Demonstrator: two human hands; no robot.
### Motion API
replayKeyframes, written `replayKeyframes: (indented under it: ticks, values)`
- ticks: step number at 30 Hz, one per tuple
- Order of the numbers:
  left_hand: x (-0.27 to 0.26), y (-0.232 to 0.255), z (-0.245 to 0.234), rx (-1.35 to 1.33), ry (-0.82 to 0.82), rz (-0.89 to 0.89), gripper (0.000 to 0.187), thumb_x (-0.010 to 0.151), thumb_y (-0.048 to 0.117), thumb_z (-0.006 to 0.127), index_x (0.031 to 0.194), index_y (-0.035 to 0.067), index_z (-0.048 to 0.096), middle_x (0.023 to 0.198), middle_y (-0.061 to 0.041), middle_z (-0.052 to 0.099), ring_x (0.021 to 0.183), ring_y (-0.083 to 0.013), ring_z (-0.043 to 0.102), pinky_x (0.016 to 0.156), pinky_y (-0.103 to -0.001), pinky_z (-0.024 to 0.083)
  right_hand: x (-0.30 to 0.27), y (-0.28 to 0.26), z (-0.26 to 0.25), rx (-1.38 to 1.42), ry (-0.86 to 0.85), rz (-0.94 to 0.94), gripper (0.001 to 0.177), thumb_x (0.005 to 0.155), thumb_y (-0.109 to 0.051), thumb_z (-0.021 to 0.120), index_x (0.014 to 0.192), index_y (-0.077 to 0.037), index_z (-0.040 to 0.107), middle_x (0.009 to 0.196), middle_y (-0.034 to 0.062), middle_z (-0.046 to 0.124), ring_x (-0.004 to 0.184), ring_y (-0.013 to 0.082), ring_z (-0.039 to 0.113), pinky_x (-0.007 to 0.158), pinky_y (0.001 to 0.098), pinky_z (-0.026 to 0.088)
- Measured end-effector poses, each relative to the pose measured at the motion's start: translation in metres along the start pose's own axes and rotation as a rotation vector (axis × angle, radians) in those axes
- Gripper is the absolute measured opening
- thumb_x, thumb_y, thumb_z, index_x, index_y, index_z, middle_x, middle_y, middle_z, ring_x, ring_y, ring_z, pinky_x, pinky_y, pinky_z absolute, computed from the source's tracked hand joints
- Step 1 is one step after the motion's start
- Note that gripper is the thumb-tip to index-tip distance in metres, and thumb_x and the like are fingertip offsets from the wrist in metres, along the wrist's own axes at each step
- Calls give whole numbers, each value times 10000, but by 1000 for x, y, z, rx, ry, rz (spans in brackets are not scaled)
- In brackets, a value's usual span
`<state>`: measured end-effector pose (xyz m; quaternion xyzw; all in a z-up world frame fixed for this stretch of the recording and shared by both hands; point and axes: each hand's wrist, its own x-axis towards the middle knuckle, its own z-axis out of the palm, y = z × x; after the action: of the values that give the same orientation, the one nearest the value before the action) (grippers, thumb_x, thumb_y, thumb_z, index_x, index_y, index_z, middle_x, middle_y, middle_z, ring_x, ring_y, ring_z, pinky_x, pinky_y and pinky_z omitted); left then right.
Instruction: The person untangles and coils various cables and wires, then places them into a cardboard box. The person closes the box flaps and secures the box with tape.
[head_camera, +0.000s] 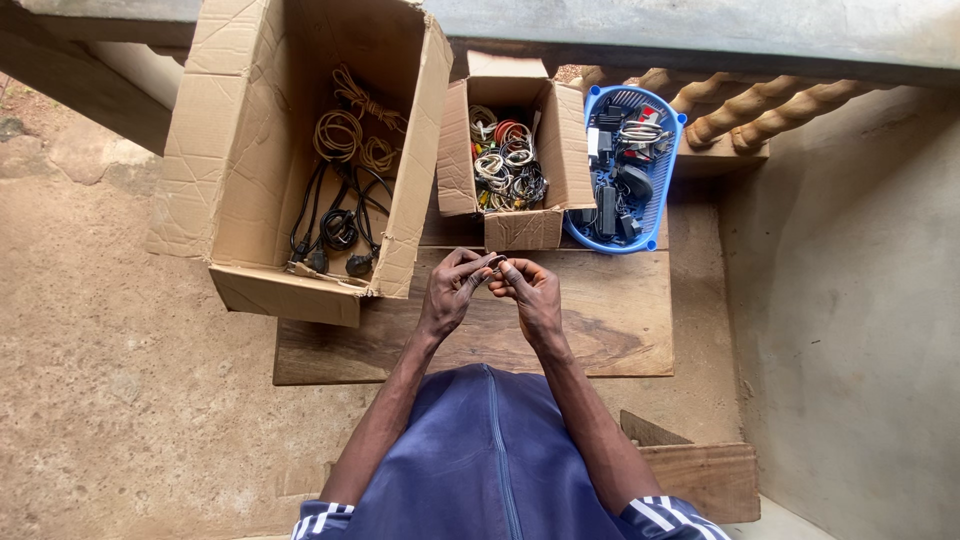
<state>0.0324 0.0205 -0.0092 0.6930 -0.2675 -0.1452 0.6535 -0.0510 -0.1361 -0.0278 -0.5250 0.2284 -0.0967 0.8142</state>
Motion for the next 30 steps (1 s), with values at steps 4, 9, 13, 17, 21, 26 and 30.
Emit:
replayKeyframes:
  ticks: [4, 9, 13, 17, 21, 26, 30]
  values:
    - [3, 0, 5, 83, 42, 2, 173, 980, 122, 673, 1089, 33, 774, 929, -59, 690, 824, -144, 656, 681, -289, 532, 4, -1, -7, 99, -48, 153, 241, 997, -153, 697, 1109, 61, 703, 913, 116, 744, 745, 135, 720, 662, 227, 588]
    - [3, -7, 6, 492, 9, 54, 118, 984, 84, 664, 987, 36, 773, 875, -67, 672, 798, -211, 651, 716, -363, 540, -3, -34, 1, -835, -9, -31, 297, 907, -153, 754, 1157, -17, 668, 857, 83, 724, 696, 141, 701, 575, 254, 591]
    - [0, -8, 11, 733, -65, 270, 147, 938, 47, 634, 1039, 25, 738, 953, -96, 658, 865, -245, 656, 778, -373, 584, -9, -59, 2, -1136, -147, -360, 271, 873, -147, 773, 1124, -54, 734, 864, 84, 726, 671, 158, 697, 563, 292, 574]
    - [1, -2, 21, 619, -47, 200, 198, 925, 54, 674, 1105, 44, 754, 957, -100, 673, 843, -218, 662, 732, -335, 599, -7, -57, -9, -1095, -131, -336, 141, 948, -145, 744, 1037, -36, 749, 899, 74, 751, 717, 139, 727, 602, 276, 595]
    - [1, 4, 32, 307, 134, -65, 235, 894, 96, 771, 1129, 81, 782, 900, -71, 730, 694, -143, 661, 574, -267, 556, -2, -34, -26, -428, -111, -77, 190, 1000, -136, 674, 1073, 36, 709, 883, 110, 744, 758, 142, 742, 675, 242, 642]
    - [2, -1, 54, -230, 215, -183, 235, 947, 71, 728, 1175, 33, 772, 921, -61, 741, 682, -80, 640, 588, -209, 525, 4, -8, -50, 187, -91, 173, 199, 988, -104, 679, 1113, 50, 686, 945, 113, 735, 790, 143, 721, 714, 230, 596]
    - [7, -14, 68, -498, 119, -320, 213, 969, 57, 709, 1162, -16, 761, 925, -77, 756, 702, -81, 649, 632, -203, 542, 8, -4, -67, 304, -89, 210, 202, 995, -110, 689, 1130, 39, 684, 957, 101, 729, 796, 123, 699, 706, 215, 578]
